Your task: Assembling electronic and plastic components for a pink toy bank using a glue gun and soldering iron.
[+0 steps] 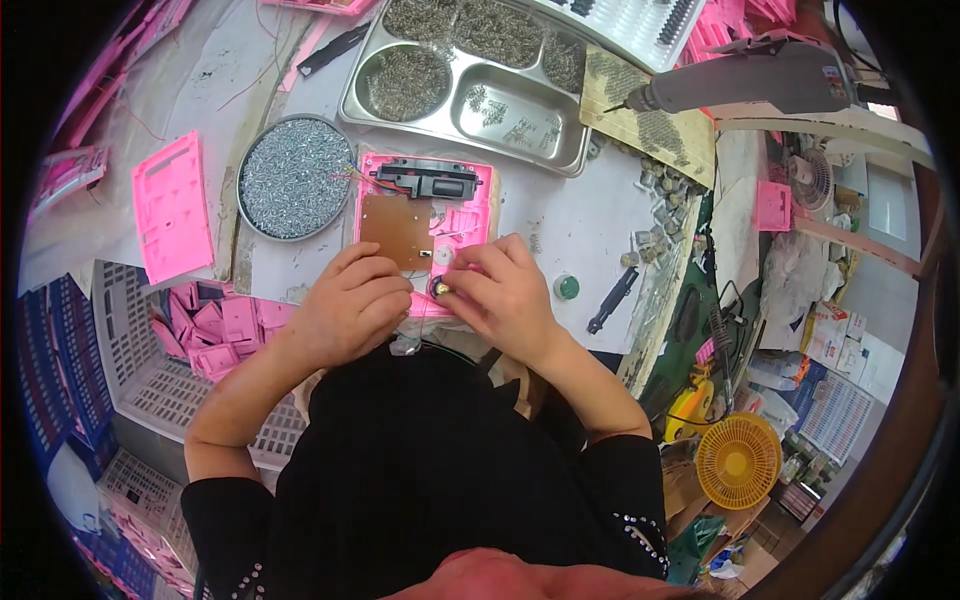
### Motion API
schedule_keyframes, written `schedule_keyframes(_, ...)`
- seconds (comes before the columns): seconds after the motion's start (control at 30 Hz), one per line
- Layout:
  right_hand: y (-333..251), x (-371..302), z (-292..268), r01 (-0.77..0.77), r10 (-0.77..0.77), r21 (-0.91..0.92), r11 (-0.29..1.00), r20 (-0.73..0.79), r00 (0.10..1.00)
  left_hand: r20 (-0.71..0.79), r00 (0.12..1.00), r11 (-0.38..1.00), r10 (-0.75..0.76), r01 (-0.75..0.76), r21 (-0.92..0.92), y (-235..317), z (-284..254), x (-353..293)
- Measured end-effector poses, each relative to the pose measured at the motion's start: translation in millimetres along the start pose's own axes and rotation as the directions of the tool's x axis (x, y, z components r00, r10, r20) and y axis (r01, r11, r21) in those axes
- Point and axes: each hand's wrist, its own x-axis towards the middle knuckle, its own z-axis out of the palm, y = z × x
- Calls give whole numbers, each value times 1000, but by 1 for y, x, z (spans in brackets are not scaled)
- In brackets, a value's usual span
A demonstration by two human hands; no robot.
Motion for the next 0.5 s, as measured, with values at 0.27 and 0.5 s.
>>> schedule_keyframes(0.27,19,6,8,191,-196,95,977,47,979,-36,999,998,-16,14,-56,2,1,-3)
schedule_keyframes(0.5,22,10,4,238,-250,125,963,94,964,-62,998,998,2,-6,-68,4,3,4)
